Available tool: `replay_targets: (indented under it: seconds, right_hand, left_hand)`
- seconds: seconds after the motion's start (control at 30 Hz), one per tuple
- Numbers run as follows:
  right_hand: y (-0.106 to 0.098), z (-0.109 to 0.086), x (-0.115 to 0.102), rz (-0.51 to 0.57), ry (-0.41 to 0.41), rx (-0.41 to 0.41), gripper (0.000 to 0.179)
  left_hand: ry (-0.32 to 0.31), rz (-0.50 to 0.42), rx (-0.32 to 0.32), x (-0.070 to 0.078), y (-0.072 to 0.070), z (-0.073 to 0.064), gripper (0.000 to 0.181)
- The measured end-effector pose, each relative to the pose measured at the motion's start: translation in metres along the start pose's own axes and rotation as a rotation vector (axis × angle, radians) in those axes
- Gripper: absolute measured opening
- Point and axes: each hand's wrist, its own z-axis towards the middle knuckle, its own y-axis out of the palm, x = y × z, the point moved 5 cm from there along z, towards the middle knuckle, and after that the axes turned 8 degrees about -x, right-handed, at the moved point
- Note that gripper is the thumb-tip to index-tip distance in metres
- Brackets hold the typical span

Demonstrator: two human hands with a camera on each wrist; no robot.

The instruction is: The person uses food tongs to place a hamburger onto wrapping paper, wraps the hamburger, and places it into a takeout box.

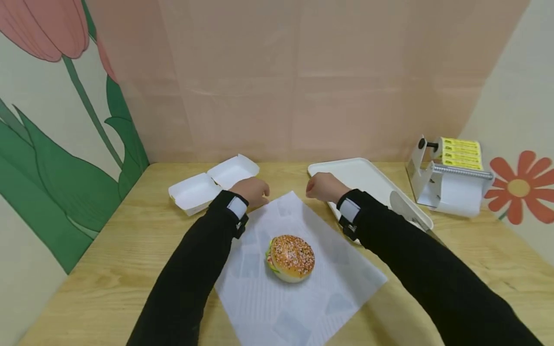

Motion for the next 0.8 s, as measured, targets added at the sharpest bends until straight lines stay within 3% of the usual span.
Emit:
replay_targets:
  seconds: [0.2,0.53,0.8]
  right_hand:
    - [0.011,0.025,0.001,0.040,0.015,0.003,0.016]
    - [0.027,0.053,0.004,0.041,0.054,-0.022,0.029]
    - [0.026,0.058,-0.005,0.024,-0.010,-0.042,0.026]
  left_hand:
    - [-0.069,-0.011,-0.005,0.002,0.008,0.030,0.021]
    - [-0.133,0.045,-0.059,0.004,0.011,0.061,0.015]
    - [-0.098,0.020,-0.033,-0.004,0.019,0.081,0.011]
